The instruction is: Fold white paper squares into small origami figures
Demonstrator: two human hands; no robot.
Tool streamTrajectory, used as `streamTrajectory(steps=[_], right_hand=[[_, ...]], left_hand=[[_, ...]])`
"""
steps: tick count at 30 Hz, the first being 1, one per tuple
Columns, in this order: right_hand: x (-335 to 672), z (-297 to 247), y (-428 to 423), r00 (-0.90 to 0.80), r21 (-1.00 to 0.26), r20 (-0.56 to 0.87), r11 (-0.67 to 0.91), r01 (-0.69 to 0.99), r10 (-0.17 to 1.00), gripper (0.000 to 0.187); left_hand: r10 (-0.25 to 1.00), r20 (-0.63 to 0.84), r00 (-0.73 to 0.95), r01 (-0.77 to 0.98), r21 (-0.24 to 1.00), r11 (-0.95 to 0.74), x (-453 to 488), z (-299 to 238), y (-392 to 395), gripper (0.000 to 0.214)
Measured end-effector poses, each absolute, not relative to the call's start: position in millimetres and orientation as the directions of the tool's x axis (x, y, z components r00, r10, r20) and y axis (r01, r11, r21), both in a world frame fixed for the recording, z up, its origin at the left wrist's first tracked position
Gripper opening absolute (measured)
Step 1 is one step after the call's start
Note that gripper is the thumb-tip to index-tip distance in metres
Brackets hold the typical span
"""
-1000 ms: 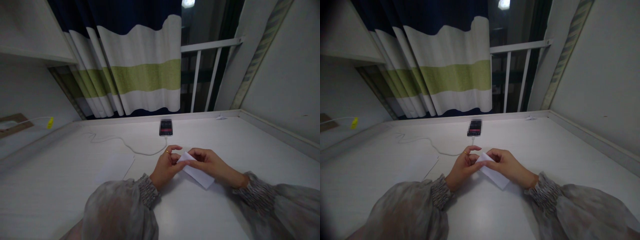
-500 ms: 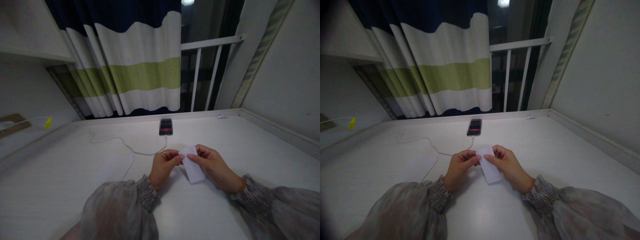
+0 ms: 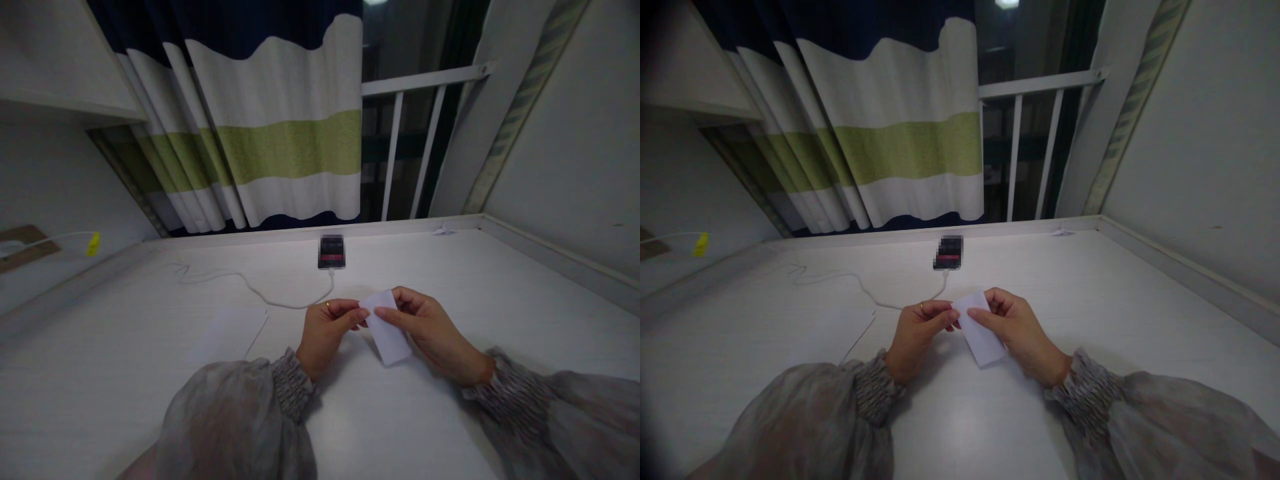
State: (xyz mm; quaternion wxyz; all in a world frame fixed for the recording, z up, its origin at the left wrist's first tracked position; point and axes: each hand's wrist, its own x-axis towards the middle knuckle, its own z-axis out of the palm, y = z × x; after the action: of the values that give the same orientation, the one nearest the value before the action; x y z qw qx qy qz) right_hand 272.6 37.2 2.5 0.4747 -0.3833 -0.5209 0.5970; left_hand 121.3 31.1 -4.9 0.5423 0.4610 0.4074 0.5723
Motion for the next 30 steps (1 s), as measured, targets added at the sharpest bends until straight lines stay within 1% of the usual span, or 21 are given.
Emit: streamTrajectory(steps=[12,24,30], right_hand=[[271.9,2.2,36.4,-0.248,-0.983,0.036,-0.010,-0.182,0.968,0.020],[271.5,3.8,35.5,-0.226,-0.989,0.040,0.006,-0.145,0.973,0.022],[271.6,4.2,36.4,-0.253,-0.986,0.005,-0.038,-0.163,0.967,0.023]], left_hand=[[0.996,0.089,0.028,-0.235,0.969,-0.080,121.8,-4.7,30.7,0.012],[0.994,0.100,0.049,-0.204,0.975,-0.088,121.1,-4.8,30.7,0.012],[0.996,0.084,0.042,-0.198,0.977,-0.074,121.6,-4.4,31.3,0.013]])
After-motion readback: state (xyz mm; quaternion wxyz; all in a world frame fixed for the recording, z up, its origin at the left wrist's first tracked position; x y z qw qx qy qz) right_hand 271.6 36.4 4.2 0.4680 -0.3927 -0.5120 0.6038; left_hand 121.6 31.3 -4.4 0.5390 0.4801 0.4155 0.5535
